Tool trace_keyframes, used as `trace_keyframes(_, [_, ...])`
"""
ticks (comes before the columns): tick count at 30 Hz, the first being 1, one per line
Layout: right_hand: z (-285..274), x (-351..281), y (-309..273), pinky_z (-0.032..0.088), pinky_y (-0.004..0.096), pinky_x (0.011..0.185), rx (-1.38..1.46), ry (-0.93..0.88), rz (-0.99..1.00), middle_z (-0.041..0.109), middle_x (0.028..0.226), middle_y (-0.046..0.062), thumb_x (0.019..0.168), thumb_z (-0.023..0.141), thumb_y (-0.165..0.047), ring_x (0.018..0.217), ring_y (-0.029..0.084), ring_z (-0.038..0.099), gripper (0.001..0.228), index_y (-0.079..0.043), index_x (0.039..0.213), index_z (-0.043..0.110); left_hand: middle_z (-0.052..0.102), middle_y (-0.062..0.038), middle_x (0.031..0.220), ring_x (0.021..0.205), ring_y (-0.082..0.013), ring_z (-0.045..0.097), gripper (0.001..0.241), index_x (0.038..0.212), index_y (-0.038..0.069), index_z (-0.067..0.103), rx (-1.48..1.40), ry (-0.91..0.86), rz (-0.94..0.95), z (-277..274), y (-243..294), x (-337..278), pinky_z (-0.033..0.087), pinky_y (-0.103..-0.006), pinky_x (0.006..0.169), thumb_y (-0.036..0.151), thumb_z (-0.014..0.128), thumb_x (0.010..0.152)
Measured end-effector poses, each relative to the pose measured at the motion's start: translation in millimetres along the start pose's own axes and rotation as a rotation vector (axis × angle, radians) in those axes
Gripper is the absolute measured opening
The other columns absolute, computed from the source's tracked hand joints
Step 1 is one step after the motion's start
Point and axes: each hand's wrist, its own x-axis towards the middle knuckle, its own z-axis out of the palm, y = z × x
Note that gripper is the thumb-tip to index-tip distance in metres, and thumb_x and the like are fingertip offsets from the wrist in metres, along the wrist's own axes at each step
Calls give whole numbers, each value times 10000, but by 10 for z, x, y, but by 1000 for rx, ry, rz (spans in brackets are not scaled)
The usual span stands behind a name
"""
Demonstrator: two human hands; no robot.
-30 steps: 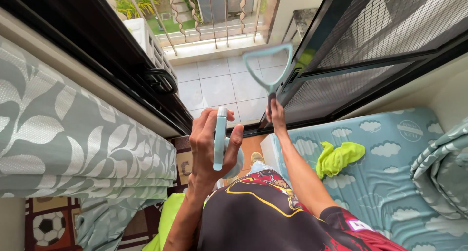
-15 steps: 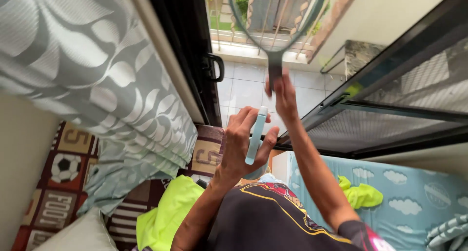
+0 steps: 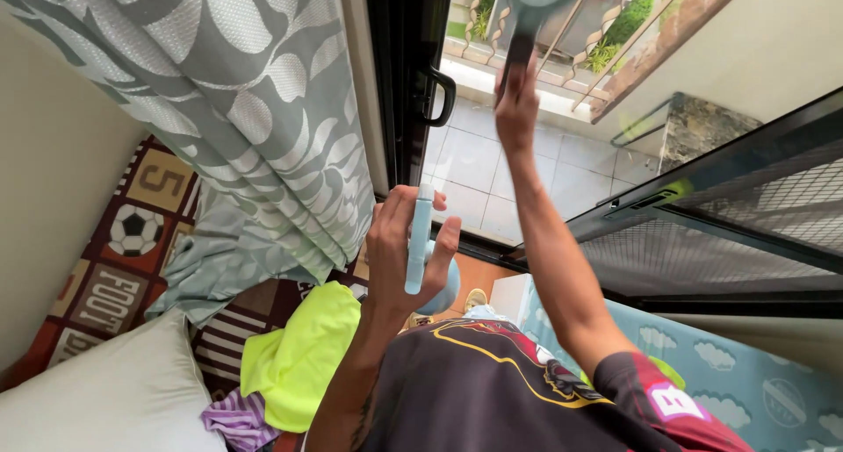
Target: Cleaning a window screen and glass using a spray bottle and a scrubber tool.
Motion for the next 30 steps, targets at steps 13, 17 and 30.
trace_keyframes(13, [-537, -2460, 562, 420, 393, 550, -292, -85, 624, 523, 676, 70, 1111, 369, -455, 583, 208, 510, 416, -56, 1073, 479, 651, -75, 993, 851, -281, 637, 207, 1043, 57, 623, -3, -9, 12, 10, 20, 8, 438, -399, 829, 204, 706, 923])
trace_keyframes(17, [-553, -2281, 301, 438, 320, 560, -51, -94, 646, 493, 725, 15, 1106, 370, -460, 605, 140, 504, 404, -73, 1049, 474, 653, -72, 979, 846, -273, 636, 211, 1035, 56, 629, 0, -20, -15, 50, 1, 5, 442, -396, 816, 210, 707, 914])
trace_keyframes(30, [-834, -1301, 505, 401, 374, 510, -326, -166, 230, 514, 657, 43, 1136, 499, -311, 563, 160, 522, 248, -73, 1064, 500, 668, -84, 1026, 915, -296, 654, 207, 1053, 58, 616, -9, -37, 19, 99, 75, -18, 463, -399, 844, 203, 701, 932])
